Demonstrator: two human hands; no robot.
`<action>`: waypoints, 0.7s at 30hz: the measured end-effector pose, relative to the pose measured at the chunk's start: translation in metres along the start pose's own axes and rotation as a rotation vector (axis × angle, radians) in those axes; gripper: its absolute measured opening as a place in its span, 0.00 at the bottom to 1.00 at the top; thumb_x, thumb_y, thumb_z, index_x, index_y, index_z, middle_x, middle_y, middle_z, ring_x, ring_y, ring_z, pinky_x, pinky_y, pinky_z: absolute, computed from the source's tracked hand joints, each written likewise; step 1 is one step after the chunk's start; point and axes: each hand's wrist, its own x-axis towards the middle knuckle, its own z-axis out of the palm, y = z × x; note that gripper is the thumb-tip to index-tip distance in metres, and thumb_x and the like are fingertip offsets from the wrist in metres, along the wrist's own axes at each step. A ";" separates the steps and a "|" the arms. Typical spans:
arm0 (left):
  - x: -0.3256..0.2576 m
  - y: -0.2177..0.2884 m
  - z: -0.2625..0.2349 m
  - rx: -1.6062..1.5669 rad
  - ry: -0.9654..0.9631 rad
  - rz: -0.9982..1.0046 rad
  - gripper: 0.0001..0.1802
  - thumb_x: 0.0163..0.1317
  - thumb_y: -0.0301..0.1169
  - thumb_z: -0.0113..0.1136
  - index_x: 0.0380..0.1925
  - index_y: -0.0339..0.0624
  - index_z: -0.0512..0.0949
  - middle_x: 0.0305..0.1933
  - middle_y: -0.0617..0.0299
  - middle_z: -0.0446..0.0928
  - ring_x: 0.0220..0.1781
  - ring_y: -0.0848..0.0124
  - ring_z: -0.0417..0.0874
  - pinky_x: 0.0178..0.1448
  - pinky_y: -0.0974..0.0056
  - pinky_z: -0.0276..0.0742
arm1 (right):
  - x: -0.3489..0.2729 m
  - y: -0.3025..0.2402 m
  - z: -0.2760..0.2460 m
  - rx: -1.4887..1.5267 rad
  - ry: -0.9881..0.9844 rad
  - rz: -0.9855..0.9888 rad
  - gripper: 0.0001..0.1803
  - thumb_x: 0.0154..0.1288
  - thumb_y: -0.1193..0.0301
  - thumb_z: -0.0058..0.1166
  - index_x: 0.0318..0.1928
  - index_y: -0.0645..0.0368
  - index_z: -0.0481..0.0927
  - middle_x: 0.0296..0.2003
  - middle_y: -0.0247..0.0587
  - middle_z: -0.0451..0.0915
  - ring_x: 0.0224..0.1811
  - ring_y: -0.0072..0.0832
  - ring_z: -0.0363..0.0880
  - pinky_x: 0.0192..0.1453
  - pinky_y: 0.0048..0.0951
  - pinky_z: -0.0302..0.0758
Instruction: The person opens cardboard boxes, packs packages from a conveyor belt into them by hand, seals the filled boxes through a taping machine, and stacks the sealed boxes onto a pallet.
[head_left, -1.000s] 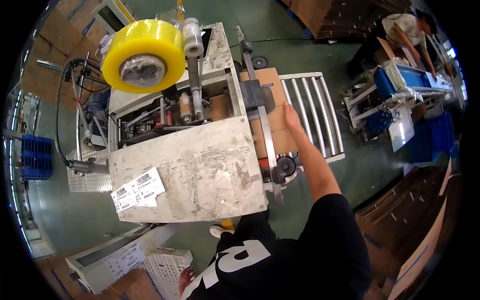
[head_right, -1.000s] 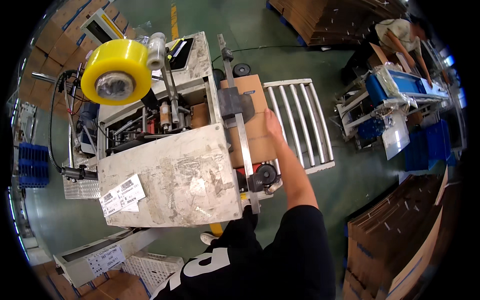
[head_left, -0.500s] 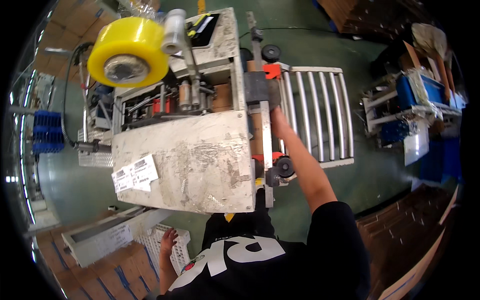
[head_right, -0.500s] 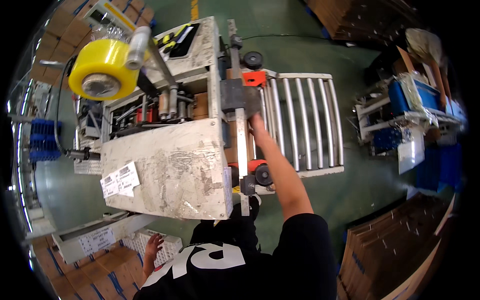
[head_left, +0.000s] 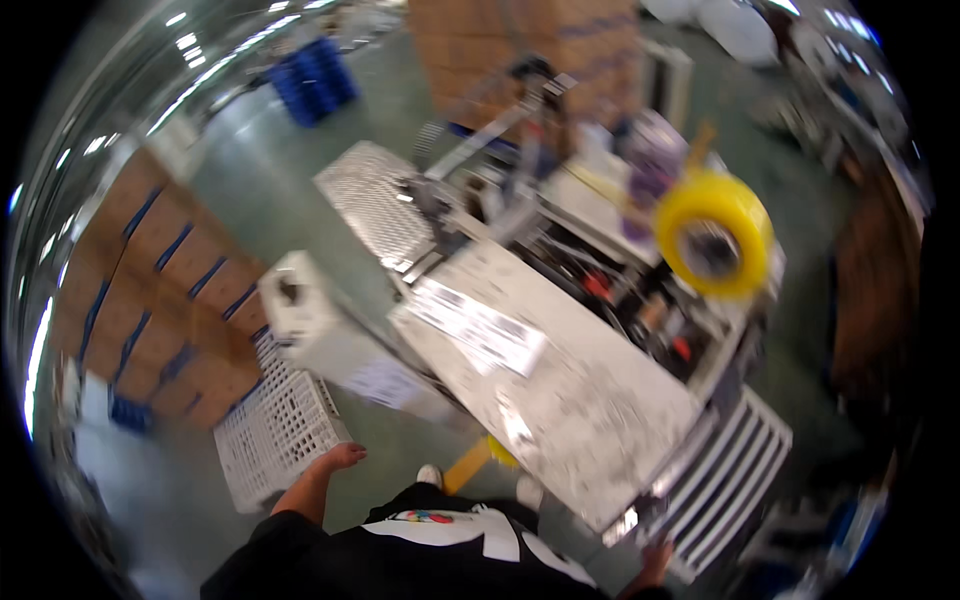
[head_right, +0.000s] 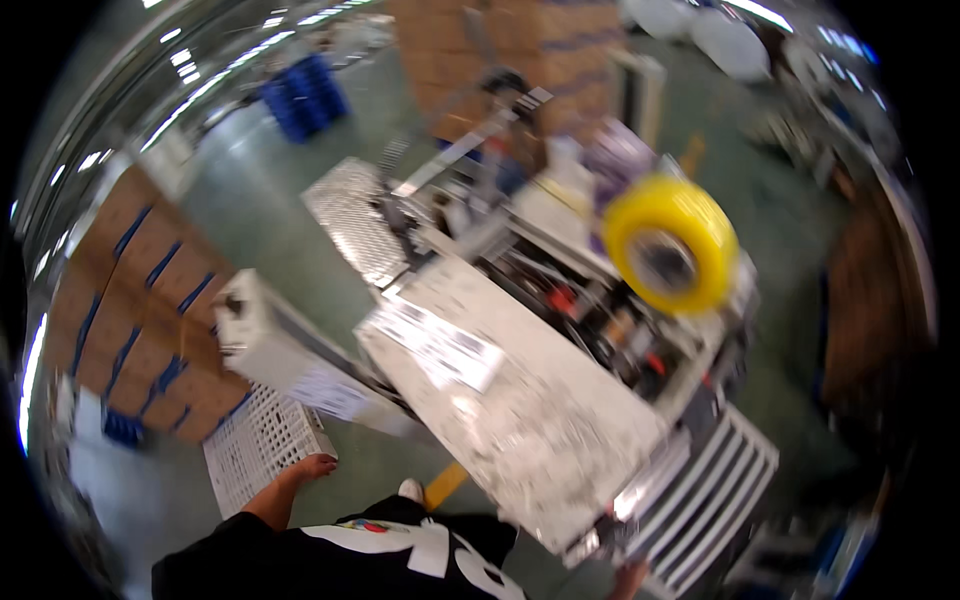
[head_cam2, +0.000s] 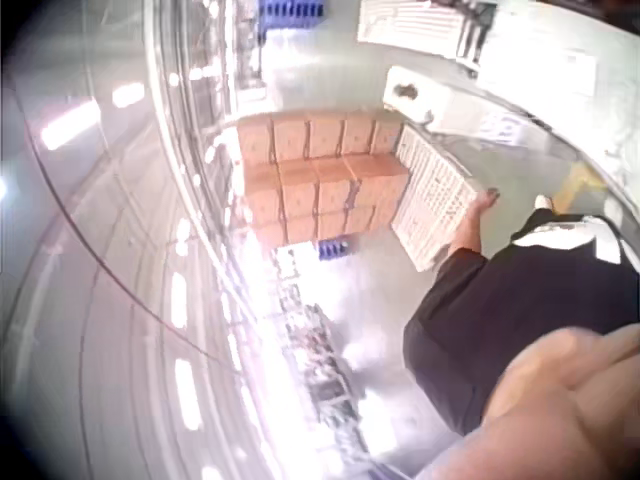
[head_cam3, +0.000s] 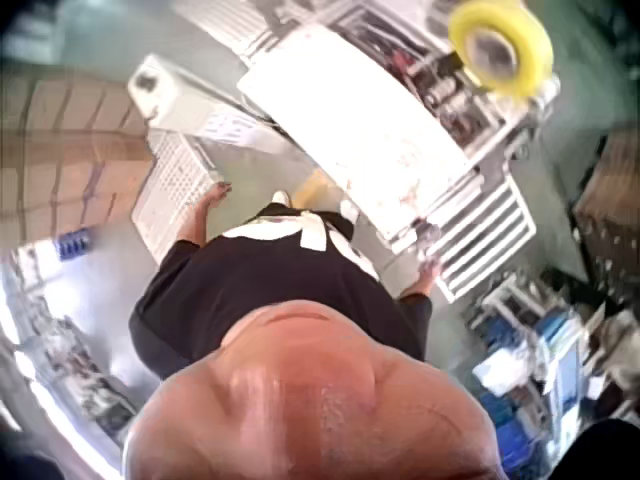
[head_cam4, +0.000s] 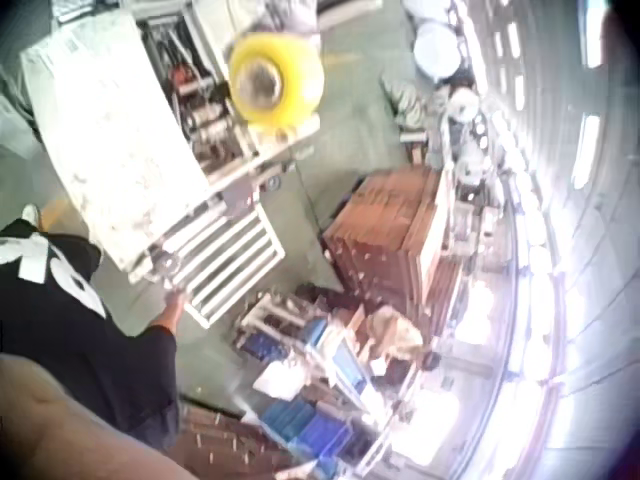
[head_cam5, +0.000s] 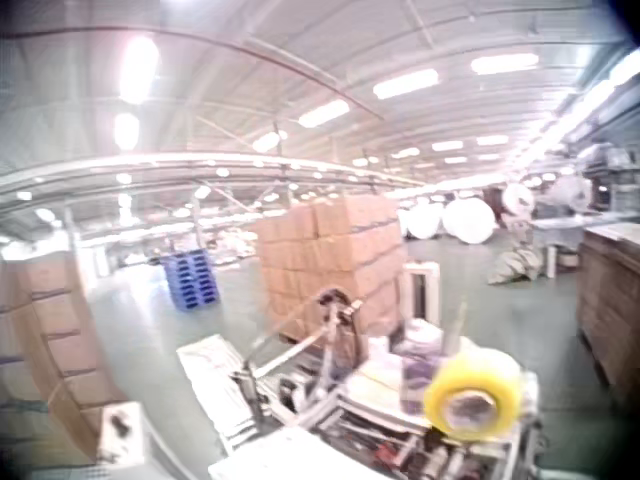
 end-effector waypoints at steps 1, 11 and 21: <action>0.032 0.014 -0.007 -0.055 0.095 0.043 0.23 0.58 0.44 0.53 0.48 0.39 0.75 0.43 0.53 0.79 0.41 0.62 0.80 0.46 0.62 0.74 | -0.023 -0.001 0.019 0.069 0.026 0.115 0.15 0.63 0.57 0.46 0.42 0.54 0.71 0.25 0.41 0.74 0.24 0.30 0.73 0.30 0.35 0.72; 0.074 -0.113 -0.022 -0.131 0.150 0.212 0.25 0.60 0.44 0.52 0.49 0.37 0.74 0.41 0.55 0.79 0.38 0.67 0.79 0.45 0.63 0.74 | -0.174 0.029 0.275 -0.471 -0.469 0.258 0.17 0.62 0.59 0.47 0.41 0.60 0.71 0.24 0.43 0.74 0.25 0.36 0.76 0.28 0.36 0.74; 0.093 -0.358 -0.082 -0.576 -0.015 -0.207 0.22 0.62 0.43 0.42 0.50 0.43 0.72 0.43 0.54 0.78 0.47 0.55 0.77 0.39 0.59 0.77 | -0.332 -0.029 0.612 -1.022 -0.916 -0.161 0.23 0.63 0.51 0.42 0.48 0.54 0.74 0.40 0.35 0.78 0.42 0.27 0.77 0.38 0.33 0.72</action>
